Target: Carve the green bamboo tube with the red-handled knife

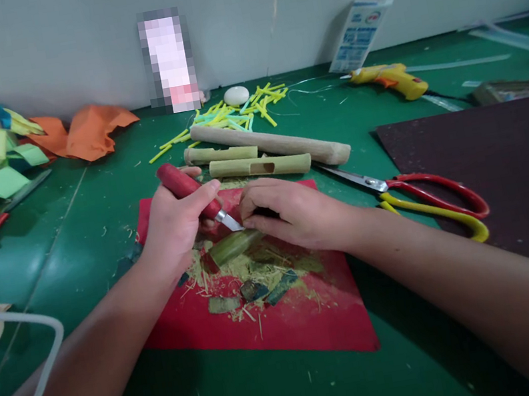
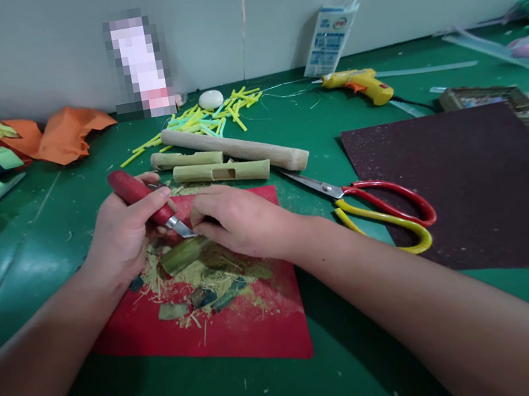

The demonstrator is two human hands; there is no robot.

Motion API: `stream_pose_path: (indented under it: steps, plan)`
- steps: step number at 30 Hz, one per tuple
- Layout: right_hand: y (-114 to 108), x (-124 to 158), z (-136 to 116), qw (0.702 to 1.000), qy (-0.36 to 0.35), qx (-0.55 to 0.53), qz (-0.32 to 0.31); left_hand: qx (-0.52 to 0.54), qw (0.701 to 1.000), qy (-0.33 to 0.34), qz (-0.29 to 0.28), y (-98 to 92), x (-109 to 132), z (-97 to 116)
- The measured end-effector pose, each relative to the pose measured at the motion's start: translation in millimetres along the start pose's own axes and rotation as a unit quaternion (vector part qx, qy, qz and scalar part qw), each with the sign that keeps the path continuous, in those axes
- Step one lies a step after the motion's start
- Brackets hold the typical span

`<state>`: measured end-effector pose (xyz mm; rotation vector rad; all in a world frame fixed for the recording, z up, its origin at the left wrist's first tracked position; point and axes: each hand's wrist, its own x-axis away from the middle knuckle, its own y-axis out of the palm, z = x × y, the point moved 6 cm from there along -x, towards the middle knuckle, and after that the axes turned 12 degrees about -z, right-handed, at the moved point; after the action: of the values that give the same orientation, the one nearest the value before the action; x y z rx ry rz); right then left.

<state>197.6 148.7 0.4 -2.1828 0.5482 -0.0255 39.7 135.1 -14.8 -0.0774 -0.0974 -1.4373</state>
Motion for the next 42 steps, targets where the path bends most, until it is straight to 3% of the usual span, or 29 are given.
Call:
stream_pose_path:
  steps: [3, 7, 13, 22, 31, 38, 42]
  plan:
    - [-2, 1, -1, 1.000, 0.005, -0.002, -0.004, -0.008, 0.998, 0.051, 0.025, -4.2, -1, 4]
    - [-3, 1, -3, 1.000, 0.010, -0.006, -0.011, -0.066, 0.993, 0.097, 0.006, -6.8, -6, 4]
    - [-5, 3, -4, 1.000, 0.003, -0.003, -0.013, -0.080, 0.995, 0.054, -0.002, -14.4, -16, -4]
    - [-7, 5, -5, 1.000, 0.007, -0.011, -0.017, -0.117, 0.992, 0.052, -0.011, -17.3, -19, -3]
    - [-10, 4, -6, 0.997, 0.018, -0.042, -0.055, -0.296, 0.951, 0.084, -0.025, -21.6, -20, 6]
    - [-10, 4, -4, 0.994, 0.018, -0.077, -0.071, -0.187, 0.979, 0.076, -0.041, -19.4, -19, 1]
    - [-8, 4, -5, 0.994, 0.013, -0.075, -0.074, -0.160, 0.980, 0.116, -0.027, -19.5, -17, 7]
